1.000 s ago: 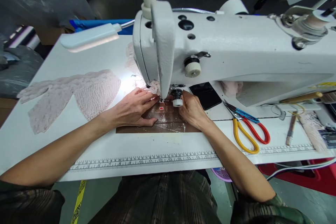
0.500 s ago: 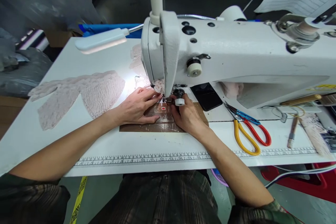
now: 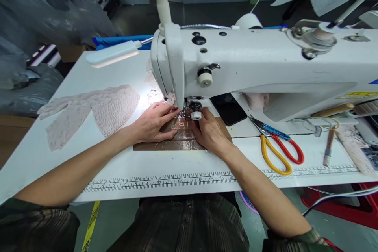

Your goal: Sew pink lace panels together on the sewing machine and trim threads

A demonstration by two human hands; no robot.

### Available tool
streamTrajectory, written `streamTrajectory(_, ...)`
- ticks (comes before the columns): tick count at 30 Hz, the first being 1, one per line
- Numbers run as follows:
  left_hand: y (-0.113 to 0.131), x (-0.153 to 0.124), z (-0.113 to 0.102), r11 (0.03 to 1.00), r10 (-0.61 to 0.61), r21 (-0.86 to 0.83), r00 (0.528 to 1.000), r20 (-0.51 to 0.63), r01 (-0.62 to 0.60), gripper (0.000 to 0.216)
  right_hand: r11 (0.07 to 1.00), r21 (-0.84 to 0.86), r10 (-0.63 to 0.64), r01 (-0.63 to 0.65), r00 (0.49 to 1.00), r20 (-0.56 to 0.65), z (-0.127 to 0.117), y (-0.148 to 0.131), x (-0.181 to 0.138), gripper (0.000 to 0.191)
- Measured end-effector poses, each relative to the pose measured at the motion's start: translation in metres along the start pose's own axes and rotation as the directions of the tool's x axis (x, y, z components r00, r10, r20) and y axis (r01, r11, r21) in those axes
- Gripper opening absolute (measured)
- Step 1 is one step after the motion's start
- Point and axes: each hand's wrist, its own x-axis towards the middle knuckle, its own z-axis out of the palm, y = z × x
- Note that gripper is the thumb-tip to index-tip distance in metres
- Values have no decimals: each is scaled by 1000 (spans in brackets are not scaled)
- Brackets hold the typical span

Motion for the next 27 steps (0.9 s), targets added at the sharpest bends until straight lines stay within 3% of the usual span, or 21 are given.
streamTrajectory(27, 1, -1, 0, 998, -37, -44, 999, -10, 36, 49, 998, -59, 2, -1, 1000, 17, 1, 0, -1, 36)
